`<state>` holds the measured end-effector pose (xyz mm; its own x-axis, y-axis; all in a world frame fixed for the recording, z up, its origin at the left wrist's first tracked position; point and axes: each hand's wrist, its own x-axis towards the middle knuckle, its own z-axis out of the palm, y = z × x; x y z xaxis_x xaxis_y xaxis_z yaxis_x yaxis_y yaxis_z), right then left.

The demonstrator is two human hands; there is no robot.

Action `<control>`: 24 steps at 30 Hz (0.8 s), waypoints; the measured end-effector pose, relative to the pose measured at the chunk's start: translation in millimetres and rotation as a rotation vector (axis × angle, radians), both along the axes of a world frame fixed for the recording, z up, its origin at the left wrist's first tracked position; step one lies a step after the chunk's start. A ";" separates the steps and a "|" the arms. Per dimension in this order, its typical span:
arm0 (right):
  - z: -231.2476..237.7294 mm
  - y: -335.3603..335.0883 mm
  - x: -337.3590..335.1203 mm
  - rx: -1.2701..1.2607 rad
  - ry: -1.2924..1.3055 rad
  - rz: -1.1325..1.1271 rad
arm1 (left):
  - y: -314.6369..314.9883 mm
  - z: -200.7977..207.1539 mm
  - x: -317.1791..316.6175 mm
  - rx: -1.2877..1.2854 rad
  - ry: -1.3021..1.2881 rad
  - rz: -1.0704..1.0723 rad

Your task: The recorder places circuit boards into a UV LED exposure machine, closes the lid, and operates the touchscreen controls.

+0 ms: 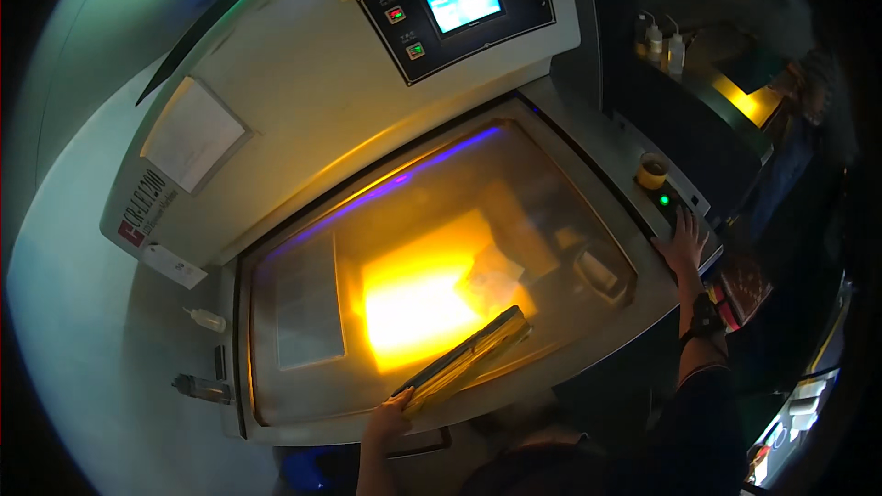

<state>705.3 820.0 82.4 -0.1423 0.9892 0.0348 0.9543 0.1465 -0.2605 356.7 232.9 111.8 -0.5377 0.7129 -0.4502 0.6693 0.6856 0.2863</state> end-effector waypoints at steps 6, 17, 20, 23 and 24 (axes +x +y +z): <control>-12.4 6.0 3.9 0.007 0.002 0.014 | 3.7 2.6 1.9 -0.058 0.014 0.078; 5.9 -3.5 1.8 -0.092 0.002 0.017 | -0.5 9.5 -1.5 0.070 -0.011 0.052; 19.9 -9.3 0.3 -0.148 0.017 0.005 | 6.4 27.7 -0.2 -0.033 -0.019 0.029; 17.2 -6.9 -2.2 -0.091 0.018 -0.006 | 6.5 20.2 -1.2 -0.024 -0.054 0.069; 11.9 -4.6 -3.0 -0.080 0.017 -0.020 | 1.7 17.0 0.5 -0.047 -0.049 0.101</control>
